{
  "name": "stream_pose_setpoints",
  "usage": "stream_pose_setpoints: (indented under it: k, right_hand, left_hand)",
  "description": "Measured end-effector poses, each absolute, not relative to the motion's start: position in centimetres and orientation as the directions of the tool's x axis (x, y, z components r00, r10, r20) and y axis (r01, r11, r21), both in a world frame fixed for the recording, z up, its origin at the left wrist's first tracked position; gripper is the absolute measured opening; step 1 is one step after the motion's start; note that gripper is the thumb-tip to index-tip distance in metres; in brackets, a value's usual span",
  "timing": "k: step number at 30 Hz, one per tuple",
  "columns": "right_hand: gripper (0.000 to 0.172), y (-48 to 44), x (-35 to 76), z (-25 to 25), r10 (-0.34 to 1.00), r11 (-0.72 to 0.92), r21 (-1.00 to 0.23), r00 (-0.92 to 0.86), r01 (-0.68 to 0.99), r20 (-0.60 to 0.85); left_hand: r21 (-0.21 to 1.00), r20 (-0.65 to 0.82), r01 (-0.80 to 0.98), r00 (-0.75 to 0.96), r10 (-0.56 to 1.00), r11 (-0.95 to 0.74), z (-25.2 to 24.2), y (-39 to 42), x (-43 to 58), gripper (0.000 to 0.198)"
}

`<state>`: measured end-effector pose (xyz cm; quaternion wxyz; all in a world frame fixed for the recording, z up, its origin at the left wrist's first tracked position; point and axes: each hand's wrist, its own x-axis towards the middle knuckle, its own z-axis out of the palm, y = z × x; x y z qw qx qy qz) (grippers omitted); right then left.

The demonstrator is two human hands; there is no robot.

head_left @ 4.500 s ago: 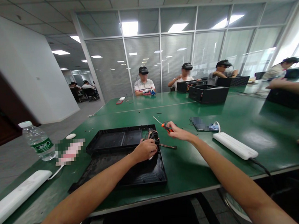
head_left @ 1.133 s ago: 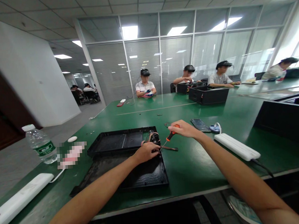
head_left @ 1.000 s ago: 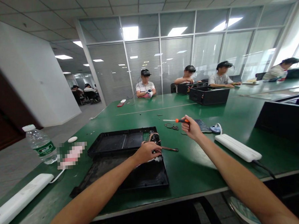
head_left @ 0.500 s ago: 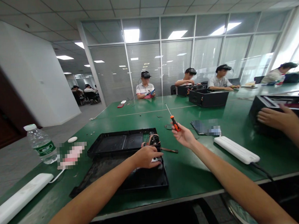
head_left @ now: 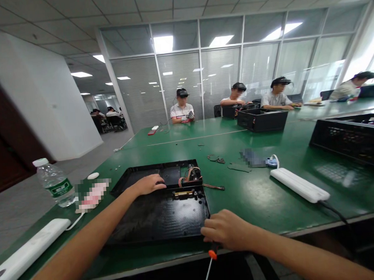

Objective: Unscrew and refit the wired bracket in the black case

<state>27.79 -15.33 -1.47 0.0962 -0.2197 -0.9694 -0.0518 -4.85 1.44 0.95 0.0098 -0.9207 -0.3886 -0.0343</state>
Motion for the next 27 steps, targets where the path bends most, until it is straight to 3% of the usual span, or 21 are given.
stream_pose_setpoints:
  k: [3, 11, 19, 24, 27]
  right_hand:
    - [0.02, -15.5, 28.8, -1.8, 0.381, 0.912, 0.063, -0.894, 0.405, 0.235]
    - [0.018, -14.3, 29.9, -2.3, 0.492, 0.86, 0.002, -0.83, 0.51, 0.263]
    - [0.019, -4.6, 28.1, -2.1, 0.553, 0.82, -0.007, -0.79, 0.572, 0.264]
    - [0.034, 0.1, 28.4, -2.5, 0.549, 0.829, -0.115, -0.756, 0.548, 0.357]
    - [0.039, 1.4, 30.9, -2.8, 0.542, 0.832, -0.106, -0.759, 0.545, 0.361]
  left_hand:
    - [-0.007, 0.059, 0.667, 0.744, 0.666, -0.745, 0.9, 1.5, -3.8, 0.032]
    - [-0.164, 0.029, 0.675, 0.732, 0.681, -0.719, 3.1, 1.7, -1.5, 0.017]
    - [-0.091, 0.039, 0.621, 0.784, 0.62, -0.779, 11.0, -4.7, -0.9, 0.018]
    - [-0.01, -0.05, 0.625, 0.78, 0.624, -0.781, 10.1, -11.8, -0.7, 0.012]
    - [0.006, -0.1, 0.624, 0.778, 0.62, -0.782, 8.1, -14.5, -0.4, 0.009]
